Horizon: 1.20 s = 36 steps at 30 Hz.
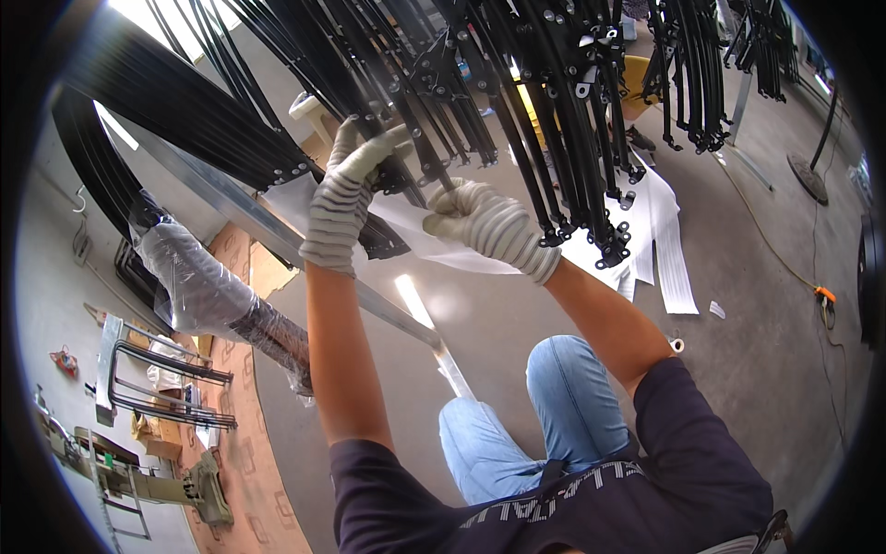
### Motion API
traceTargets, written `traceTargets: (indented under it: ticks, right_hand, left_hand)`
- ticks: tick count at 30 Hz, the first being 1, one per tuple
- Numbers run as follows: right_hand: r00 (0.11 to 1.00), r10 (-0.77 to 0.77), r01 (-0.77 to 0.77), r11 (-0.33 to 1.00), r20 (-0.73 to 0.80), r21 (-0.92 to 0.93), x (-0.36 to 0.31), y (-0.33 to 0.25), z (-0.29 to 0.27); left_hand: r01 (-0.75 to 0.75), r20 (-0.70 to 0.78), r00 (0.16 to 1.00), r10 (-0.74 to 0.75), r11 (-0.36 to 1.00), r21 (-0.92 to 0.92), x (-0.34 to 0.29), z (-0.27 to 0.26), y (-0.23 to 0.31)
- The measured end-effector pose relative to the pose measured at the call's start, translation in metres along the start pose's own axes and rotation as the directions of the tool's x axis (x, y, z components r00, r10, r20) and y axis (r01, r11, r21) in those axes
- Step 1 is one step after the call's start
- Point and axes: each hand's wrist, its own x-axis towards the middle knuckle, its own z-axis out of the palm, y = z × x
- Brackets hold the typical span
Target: The person wraps foam sheets around black metal frames hanging from a rack and secures them by hand using a roll of tape.
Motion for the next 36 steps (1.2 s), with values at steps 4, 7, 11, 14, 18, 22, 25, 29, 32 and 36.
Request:
traceTargets:
  ticks: [4,7,11,14,18,22,25,29,32,36]
  right_hand:
    - [0.999,-0.019,0.028,0.94,-0.029,0.339,0.003,0.014,0.003]
    - [1.0,-0.01,0.0,0.807,0.013,0.591,0.007,0.032,-0.006]
    - [0.994,-0.11,0.096,0.784,-0.015,0.614,0.019,0.051,-0.007]
    - [0.997,0.001,0.05,0.788,-0.082,0.613,0.025,0.04,-0.013]
    - [0.957,0.092,0.064,0.857,-0.274,0.511,0.027,0.0,-0.005]
    - [0.91,0.049,0.181,0.846,-0.412,0.501,0.032,-0.043,-0.001]
    - [0.863,-0.028,0.308,0.82,-0.504,0.482,0.036,-0.056,0.004]
    - [0.87,-0.073,0.404,0.673,-0.488,0.62,0.027,-0.06,0.002]
    - [0.879,-0.083,0.403,0.655,-0.469,0.639,0.014,-0.07,0.0]
    - [0.928,-0.122,0.312,0.774,-0.353,0.551,0.016,-0.074,-0.01]
  left_hand:
    - [0.006,0.266,0.964,-0.01,1.0,0.016,0.009,0.0,0.008]
    - [-0.01,0.368,0.93,0.011,1.0,-0.004,0.007,0.009,0.014]
    - [0.039,0.407,0.913,-0.04,0.999,0.01,0.002,0.019,0.024]
    - [-0.018,0.326,0.945,0.022,1.0,-0.015,-0.005,0.02,0.028]
    - [-0.074,0.221,0.971,0.089,0.994,-0.075,-0.004,0.018,0.04]
    - [-0.143,0.072,0.987,0.145,0.989,-0.037,-0.011,0.02,0.068]
    - [-0.183,0.031,0.983,0.182,0.983,0.021,-0.011,0.02,0.078]
    - [-0.261,-0.006,0.964,0.265,0.952,0.158,-0.019,0.024,0.079]
    - [-0.396,0.017,0.913,0.408,0.874,0.283,-0.017,0.01,0.066]
    - [-0.425,-0.047,0.612,0.79,0.377,0.823,-0.041,0.034,0.045]
